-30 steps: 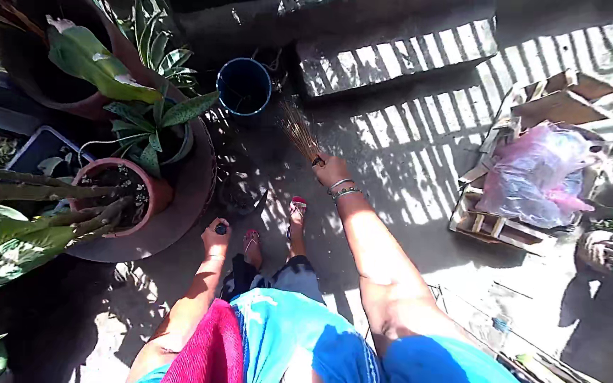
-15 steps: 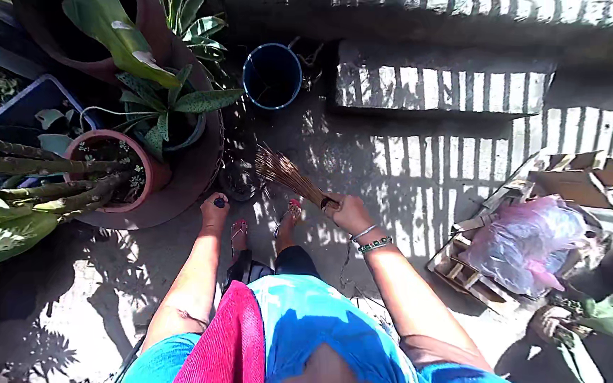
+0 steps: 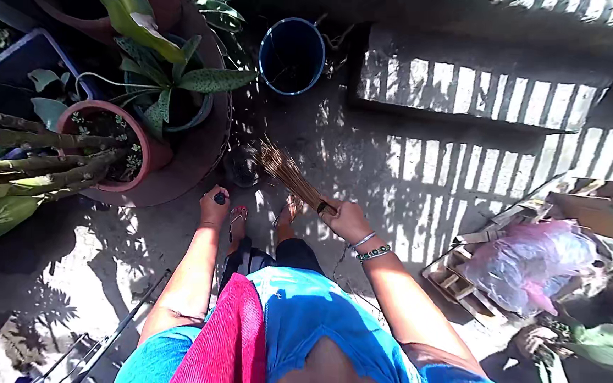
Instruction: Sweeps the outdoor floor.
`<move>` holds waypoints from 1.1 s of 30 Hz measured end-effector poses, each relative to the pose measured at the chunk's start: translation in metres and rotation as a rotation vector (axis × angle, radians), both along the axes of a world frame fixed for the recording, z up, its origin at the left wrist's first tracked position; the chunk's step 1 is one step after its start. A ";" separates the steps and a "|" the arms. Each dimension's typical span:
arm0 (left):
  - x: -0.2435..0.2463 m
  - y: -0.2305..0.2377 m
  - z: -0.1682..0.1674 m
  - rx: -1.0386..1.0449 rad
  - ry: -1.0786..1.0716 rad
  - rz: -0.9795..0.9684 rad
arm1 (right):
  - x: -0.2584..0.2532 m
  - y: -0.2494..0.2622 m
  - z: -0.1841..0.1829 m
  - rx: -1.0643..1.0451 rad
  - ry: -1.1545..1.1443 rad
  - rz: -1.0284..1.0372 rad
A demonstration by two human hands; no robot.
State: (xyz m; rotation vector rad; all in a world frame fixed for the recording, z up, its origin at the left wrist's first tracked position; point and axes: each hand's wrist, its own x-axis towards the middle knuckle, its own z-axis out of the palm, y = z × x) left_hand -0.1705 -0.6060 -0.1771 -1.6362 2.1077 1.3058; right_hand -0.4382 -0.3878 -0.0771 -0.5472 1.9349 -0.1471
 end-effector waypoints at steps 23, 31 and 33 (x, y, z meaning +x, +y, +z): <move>-0.024 0.046 0.130 -0.018 0.630 -0.476 | -0.003 0.227 0.051 -0.099 -0.192 -1.453; -0.089 0.039 0.223 -0.298 0.704 -0.753 | 0.009 0.281 0.060 0.056 -0.190 -1.779; -0.109 0.032 0.231 -0.371 0.709 -0.864 | 0.014 0.290 0.060 0.069 -0.168 -1.770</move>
